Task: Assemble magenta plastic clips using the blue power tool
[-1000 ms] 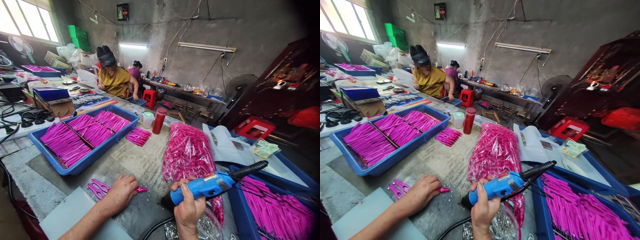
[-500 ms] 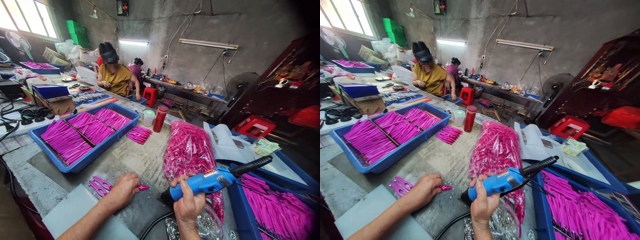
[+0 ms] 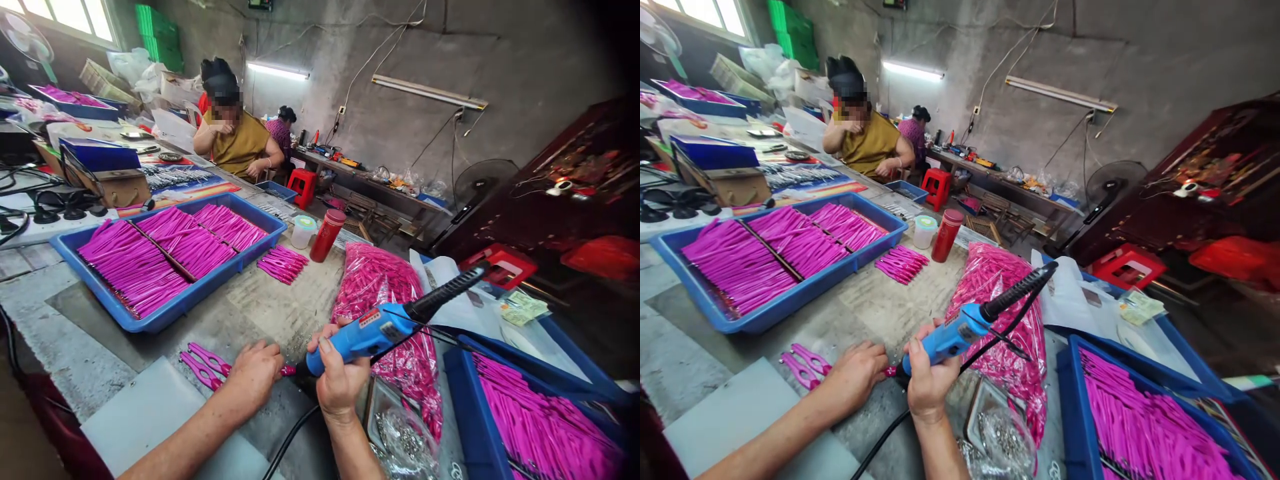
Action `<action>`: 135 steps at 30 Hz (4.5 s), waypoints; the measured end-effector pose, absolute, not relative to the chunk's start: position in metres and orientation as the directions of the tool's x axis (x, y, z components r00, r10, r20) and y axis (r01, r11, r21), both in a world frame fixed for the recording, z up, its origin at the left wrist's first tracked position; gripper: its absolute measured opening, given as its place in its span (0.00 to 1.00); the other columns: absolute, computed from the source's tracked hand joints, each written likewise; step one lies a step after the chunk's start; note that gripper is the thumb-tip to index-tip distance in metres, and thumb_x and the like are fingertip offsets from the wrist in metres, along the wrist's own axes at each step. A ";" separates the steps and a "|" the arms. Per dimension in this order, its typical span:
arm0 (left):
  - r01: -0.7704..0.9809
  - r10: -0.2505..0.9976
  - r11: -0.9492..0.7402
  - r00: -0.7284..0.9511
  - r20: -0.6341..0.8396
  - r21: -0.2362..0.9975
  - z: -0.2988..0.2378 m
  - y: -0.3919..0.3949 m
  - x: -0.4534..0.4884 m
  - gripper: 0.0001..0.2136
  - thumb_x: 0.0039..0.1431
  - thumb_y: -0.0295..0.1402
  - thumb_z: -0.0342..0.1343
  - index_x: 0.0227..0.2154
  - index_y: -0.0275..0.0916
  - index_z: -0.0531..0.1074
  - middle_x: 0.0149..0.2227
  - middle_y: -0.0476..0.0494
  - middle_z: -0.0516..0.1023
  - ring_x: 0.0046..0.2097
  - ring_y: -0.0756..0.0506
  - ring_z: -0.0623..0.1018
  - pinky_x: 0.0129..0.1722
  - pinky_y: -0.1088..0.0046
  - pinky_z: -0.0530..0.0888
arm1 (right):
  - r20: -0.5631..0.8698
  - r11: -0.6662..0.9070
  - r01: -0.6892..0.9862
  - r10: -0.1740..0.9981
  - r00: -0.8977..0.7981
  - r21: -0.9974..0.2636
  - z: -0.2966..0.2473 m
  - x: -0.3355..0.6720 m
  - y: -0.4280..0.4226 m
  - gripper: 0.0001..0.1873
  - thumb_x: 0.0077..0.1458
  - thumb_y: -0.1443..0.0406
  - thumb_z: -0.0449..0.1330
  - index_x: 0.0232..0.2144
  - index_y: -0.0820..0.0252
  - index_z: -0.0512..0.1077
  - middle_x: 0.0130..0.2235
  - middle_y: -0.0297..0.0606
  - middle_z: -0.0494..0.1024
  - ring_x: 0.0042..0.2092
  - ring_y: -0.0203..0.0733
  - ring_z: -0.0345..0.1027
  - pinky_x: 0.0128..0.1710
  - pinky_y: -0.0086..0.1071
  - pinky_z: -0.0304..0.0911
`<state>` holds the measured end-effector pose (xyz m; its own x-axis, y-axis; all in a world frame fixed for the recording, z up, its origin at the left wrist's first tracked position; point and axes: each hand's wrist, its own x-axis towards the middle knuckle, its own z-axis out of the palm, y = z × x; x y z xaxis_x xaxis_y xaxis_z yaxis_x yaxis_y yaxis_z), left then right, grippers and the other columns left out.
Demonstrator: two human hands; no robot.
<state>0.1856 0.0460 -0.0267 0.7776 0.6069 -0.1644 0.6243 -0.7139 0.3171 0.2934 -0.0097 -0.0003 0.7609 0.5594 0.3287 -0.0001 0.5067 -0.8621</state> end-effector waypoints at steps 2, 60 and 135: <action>0.623 0.606 -0.717 0.779 -0.161 0.313 -0.030 0.046 0.186 0.09 0.57 0.27 0.47 0.28 0.39 0.72 0.34 0.44 0.74 0.40 0.43 0.71 0.37 0.67 0.65 | 0.351 0.509 0.021 0.564 0.747 -0.861 -0.001 0.291 -0.007 0.17 0.43 0.65 0.61 0.36 0.59 0.60 0.24 0.27 0.68 0.20 0.32 0.64 0.22 0.29 0.61; 0.506 0.539 -0.809 0.841 0.035 0.301 -0.053 0.040 0.185 0.11 0.60 0.27 0.43 0.27 0.37 0.69 0.30 0.47 0.71 0.35 0.47 0.68 0.32 0.73 0.63 | 0.406 0.520 0.117 0.485 0.775 -0.846 0.001 0.308 -0.032 0.16 0.46 0.65 0.60 0.38 0.60 0.61 0.25 0.28 0.68 0.22 0.34 0.64 0.25 0.30 0.61; 0.540 0.609 -0.729 0.792 0.039 0.421 -0.041 0.053 0.181 0.12 0.60 0.32 0.42 0.26 0.38 0.69 0.30 0.45 0.71 0.35 0.47 0.71 0.34 0.73 0.67 | 0.278 0.532 -0.022 0.477 0.834 -0.847 -0.004 0.316 -0.035 0.19 0.45 0.63 0.60 0.39 0.59 0.58 0.24 0.27 0.67 0.20 0.33 0.63 0.22 0.29 0.59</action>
